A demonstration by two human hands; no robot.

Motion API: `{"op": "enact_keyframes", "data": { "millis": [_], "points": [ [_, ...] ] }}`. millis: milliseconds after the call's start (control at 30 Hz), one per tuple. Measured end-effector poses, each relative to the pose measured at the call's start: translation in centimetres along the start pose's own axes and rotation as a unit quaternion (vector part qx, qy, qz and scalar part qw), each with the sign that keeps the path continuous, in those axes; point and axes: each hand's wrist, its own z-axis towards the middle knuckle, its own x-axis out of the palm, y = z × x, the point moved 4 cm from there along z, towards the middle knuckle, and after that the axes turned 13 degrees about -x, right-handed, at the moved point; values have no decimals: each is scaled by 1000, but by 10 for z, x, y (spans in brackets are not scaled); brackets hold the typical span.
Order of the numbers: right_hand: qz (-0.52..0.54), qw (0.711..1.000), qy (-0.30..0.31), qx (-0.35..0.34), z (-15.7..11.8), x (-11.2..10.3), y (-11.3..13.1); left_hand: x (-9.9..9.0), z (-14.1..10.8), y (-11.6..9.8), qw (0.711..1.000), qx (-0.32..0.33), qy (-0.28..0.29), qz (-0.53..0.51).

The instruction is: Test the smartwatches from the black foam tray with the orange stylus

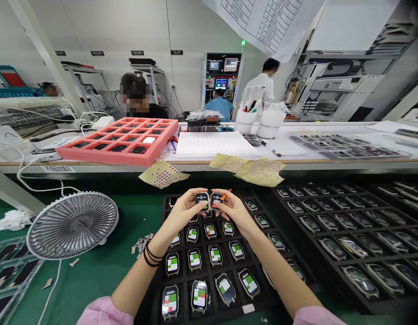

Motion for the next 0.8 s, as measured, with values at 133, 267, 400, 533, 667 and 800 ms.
{"op": "enact_keyframes", "data": {
  "millis": [133,267,400,533,667,800],
  "points": [
    [-2,1000,-4,16,-1,0,6,-1,1,0,1000,2,-1,0],
    [13,1000,-12,22,-1,0,7,-1,2,1,1000,8,-2,3],
    [26,999,-26,23,0,-1,3,-1,2,1,1000,6,-7,8],
    [36,999,-30,18,1,-3,0,-1,1,1,1000,6,-5,4],
    [40,998,-34,19,0,-2,2,0,1,2,1000,4,2,-1],
    [38,998,-39,20,-1,-2,4,0,1,1,1000,4,0,6]
  ]
}}
